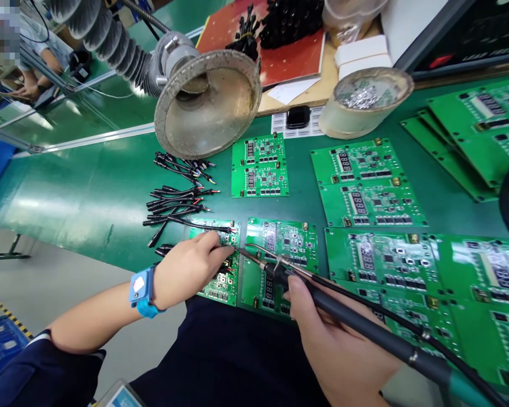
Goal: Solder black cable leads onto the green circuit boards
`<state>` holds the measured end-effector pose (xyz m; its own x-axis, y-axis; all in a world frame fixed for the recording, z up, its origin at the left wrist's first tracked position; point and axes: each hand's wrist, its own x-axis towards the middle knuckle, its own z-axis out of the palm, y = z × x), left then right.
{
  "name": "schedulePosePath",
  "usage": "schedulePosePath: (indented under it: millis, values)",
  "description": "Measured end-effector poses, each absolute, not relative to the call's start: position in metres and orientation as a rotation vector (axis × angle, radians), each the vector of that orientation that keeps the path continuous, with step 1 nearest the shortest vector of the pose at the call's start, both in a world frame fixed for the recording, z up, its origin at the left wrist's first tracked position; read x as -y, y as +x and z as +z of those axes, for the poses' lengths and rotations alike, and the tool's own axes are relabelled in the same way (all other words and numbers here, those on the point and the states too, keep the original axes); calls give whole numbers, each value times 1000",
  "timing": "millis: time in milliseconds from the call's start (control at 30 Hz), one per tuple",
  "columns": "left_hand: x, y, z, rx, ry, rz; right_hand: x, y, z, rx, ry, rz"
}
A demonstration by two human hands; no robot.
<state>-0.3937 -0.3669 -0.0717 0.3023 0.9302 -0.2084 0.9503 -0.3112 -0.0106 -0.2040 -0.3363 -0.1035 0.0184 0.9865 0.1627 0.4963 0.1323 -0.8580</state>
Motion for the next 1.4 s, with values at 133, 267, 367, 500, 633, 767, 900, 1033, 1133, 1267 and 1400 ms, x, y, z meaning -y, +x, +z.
schedulePosePath:
  millis: [133,267,367,500,633,767,900,1033,1133,1267,1400]
  values:
    - [366,-391,-68,-1767,2446,-327,339,-197,-111,1345,-1571,903]
    - [363,-390,-65,-1757,2434,-349,337,-195,-112,1355,-1554,907]
    - [361,-391,-64,-1755,2389,-296,335,-198,-109,1478,-1487,821]
    - [360,-395,-65,-1782,2310,-207,333,-204,-104,1551,-1435,813]
    - [362,-395,-66,-1878,2247,-160,333,-206,-107,1575,-1430,832]
    - [363,-396,-67,-1877,2264,-73,334,-205,-111,1557,-1429,803]
    - [363,-398,-70,-1811,2337,-40,333,-203,-109,1596,-1473,816]
    - [364,-396,-71,-1833,2361,-71,335,-203,-109,1602,-1478,787]
    - [363,-394,-70,-1837,2370,-103,335,-204,-110,1604,-1469,788]
    - [360,-394,-68,-1811,2397,-134,333,-204,-107,1629,-1463,786]
    - [358,-396,-67,-1808,2401,-173,334,-201,-106,1557,-1533,787]
